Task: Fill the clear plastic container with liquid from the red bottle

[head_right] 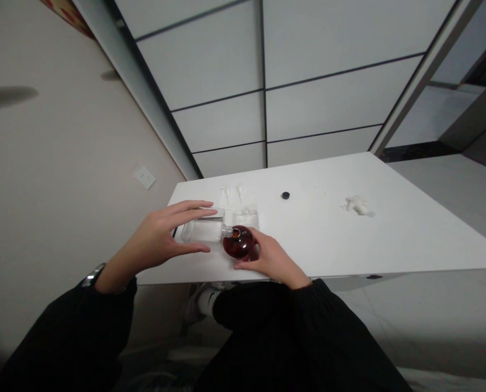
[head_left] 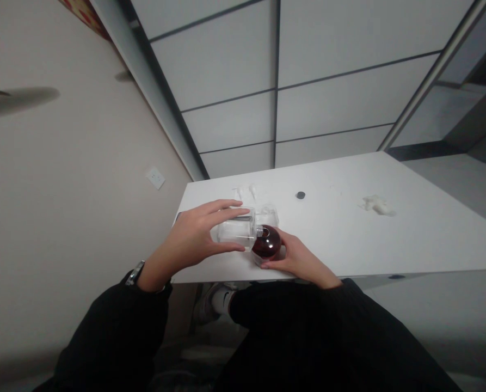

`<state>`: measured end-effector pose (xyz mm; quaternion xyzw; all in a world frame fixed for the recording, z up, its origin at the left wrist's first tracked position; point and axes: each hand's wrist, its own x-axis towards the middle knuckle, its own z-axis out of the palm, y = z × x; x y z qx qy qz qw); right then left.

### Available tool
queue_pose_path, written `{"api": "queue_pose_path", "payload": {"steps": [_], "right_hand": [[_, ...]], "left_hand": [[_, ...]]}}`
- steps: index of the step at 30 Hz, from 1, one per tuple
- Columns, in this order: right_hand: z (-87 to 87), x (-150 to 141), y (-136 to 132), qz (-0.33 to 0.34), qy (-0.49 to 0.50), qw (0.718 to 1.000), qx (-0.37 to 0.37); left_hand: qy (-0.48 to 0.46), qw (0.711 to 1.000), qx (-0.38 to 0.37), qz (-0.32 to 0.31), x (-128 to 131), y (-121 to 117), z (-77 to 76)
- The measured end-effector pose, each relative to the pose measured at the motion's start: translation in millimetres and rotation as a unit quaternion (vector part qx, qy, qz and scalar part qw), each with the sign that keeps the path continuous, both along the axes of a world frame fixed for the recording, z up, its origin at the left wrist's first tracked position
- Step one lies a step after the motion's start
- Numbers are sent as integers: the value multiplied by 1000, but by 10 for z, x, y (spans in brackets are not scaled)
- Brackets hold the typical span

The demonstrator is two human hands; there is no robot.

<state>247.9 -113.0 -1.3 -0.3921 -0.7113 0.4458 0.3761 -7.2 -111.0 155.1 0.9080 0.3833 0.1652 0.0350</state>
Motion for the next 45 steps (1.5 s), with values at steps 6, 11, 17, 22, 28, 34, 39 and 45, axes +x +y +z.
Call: {"api": "queue_pose_path", "payload": {"steps": [6,11,17,22,28,34,39,45], "right_hand": [[-17,-4,0,1,5,1000,0],[-5,-4,-1,3,-2,1000,-6],[16,5,12,2,1,1000,-8],[17,6,8,5,3,1000,-9],[31,2,-2,0,1,1000,-7],[18,4,3,-1,-5,1000,-3],[17,5,6,-1,-10,1000,-2],[40,6,0,-2,-10,1000,-5]], "left_hand": [[15,1000,-8,5,16,8,18],[22,1000,-4,1,54,7,52],[21,1000,2,-7,77,23,89],[27,1000,1,-4,83,27,93],[27,1000,7,-9,80,26,104],[20,1000,4,-14,72,29,104],[25,1000,-7,-3,78,30,116],[28,1000,-1,-11,76,27,137]]}}
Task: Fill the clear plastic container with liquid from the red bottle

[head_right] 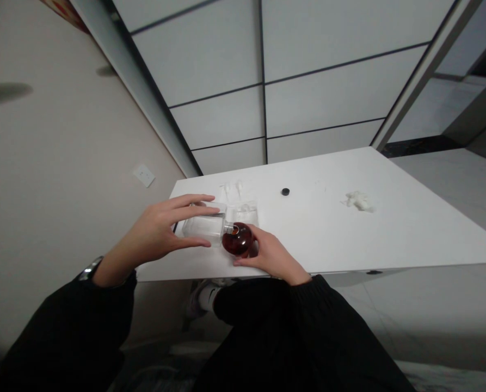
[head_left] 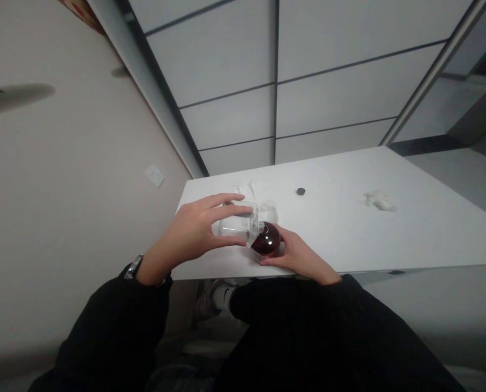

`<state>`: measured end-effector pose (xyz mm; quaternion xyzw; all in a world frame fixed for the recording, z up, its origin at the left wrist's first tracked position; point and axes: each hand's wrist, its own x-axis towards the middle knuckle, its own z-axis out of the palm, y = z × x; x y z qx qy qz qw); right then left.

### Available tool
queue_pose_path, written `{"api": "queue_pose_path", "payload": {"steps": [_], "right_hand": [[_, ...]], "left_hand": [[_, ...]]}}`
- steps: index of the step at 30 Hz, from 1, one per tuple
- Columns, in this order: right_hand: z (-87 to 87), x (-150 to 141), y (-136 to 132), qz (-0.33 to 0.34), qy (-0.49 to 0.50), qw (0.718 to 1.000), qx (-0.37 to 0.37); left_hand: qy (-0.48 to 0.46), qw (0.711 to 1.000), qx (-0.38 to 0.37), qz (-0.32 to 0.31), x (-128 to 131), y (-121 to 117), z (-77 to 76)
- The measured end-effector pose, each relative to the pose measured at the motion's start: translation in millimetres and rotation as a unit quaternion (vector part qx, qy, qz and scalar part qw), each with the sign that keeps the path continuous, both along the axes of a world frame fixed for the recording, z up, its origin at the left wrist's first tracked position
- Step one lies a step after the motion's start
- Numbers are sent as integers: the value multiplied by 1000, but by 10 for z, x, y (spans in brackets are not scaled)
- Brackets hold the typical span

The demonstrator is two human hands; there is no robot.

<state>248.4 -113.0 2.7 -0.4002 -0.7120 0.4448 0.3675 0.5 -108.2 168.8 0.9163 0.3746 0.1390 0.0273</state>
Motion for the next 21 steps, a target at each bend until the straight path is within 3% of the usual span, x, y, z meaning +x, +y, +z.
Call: {"api": "queue_pose_path", "payload": {"steps": [21], "right_hand": [[-12,-2,-7,-2,-2,1000,5]], "left_hand": [[53,999,-2,-5,81,-5,117]]}}
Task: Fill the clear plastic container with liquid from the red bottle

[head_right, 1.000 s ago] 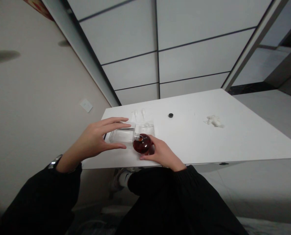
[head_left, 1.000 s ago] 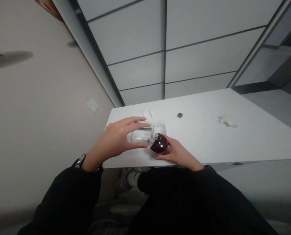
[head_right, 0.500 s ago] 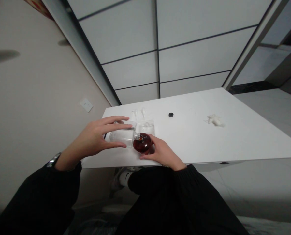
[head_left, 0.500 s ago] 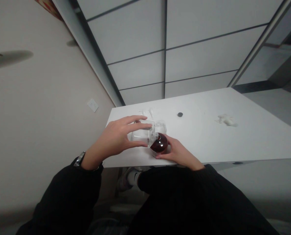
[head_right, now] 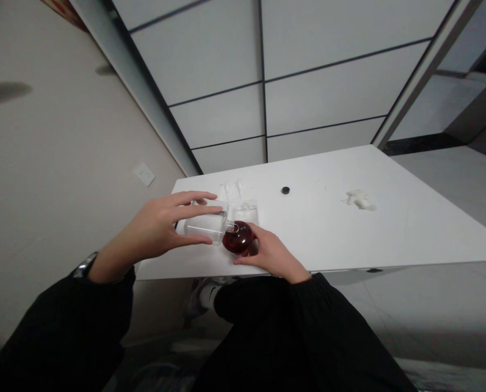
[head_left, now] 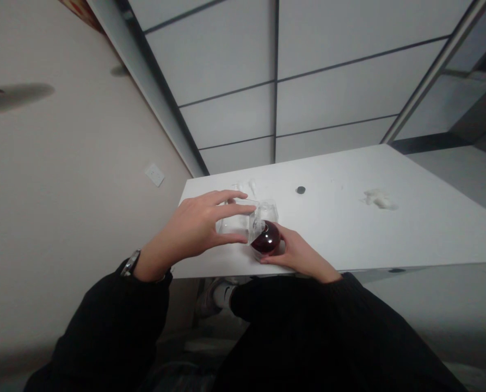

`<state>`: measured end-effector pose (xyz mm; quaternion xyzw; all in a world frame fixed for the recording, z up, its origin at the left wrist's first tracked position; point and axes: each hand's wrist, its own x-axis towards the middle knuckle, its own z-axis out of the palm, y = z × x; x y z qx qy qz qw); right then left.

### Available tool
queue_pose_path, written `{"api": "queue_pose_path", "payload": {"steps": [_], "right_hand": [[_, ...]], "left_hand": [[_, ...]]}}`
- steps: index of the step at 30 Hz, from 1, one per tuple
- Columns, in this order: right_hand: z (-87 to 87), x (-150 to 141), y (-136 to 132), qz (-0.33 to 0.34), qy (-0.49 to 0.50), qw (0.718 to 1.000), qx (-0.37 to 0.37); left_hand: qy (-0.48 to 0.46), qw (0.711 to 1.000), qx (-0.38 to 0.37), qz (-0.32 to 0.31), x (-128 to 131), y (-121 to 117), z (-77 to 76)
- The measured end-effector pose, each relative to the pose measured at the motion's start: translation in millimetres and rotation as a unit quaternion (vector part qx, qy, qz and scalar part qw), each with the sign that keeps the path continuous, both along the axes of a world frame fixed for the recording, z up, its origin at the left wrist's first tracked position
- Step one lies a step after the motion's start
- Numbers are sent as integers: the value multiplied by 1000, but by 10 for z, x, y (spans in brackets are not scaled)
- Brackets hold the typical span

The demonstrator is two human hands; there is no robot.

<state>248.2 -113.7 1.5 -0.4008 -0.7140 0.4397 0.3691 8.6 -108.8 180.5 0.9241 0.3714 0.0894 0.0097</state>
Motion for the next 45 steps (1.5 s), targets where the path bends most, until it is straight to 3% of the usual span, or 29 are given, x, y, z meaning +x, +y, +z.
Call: {"api": "queue_pose_path", "payload": {"steps": [45], "right_hand": [[1,10,12,8,1,1000,12]], "left_hand": [[140,989,40,-26,238,38,254]]}}
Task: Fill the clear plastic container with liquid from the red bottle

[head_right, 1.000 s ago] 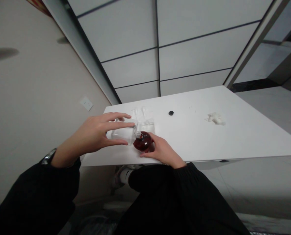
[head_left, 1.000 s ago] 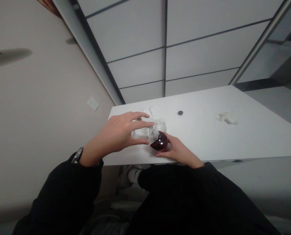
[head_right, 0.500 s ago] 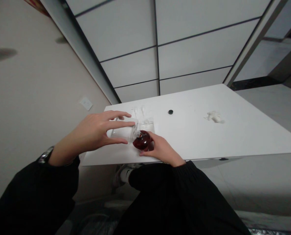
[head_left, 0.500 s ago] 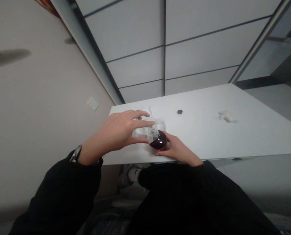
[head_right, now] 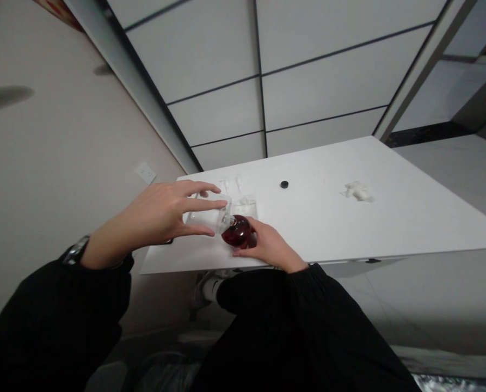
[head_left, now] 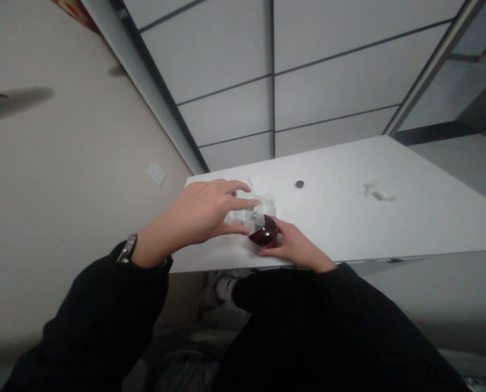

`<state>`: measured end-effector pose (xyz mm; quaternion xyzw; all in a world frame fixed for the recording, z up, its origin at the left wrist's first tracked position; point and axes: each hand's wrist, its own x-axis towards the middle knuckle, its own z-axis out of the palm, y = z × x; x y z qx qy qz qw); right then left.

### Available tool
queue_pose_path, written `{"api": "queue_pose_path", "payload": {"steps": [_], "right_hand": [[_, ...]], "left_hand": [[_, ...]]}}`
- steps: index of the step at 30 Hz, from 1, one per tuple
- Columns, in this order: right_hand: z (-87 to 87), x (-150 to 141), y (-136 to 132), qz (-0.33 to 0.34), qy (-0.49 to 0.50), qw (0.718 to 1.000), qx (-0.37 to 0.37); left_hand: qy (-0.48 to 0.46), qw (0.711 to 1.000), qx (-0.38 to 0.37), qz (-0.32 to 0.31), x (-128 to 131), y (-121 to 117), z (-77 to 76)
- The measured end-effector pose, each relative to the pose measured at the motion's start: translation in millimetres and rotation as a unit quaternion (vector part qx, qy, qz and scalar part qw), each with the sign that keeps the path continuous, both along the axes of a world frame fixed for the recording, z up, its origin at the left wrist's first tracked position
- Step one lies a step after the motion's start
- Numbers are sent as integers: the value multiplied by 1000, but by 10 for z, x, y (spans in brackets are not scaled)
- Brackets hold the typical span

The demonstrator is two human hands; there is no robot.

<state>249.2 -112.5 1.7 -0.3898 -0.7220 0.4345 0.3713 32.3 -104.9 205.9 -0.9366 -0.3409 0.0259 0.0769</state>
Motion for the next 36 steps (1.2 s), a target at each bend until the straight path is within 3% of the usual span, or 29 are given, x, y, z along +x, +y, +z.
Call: {"api": "queue_pose_path", "payload": {"steps": [19,36], "right_hand": [[-25,-2,11,-9,-14,1000,13],[-6,4,7,-12,-20,1000,6]], "left_hand": [[96,995,-5,-2,224,-12,195],[151,989,5,-7,362,-14,280]]}}
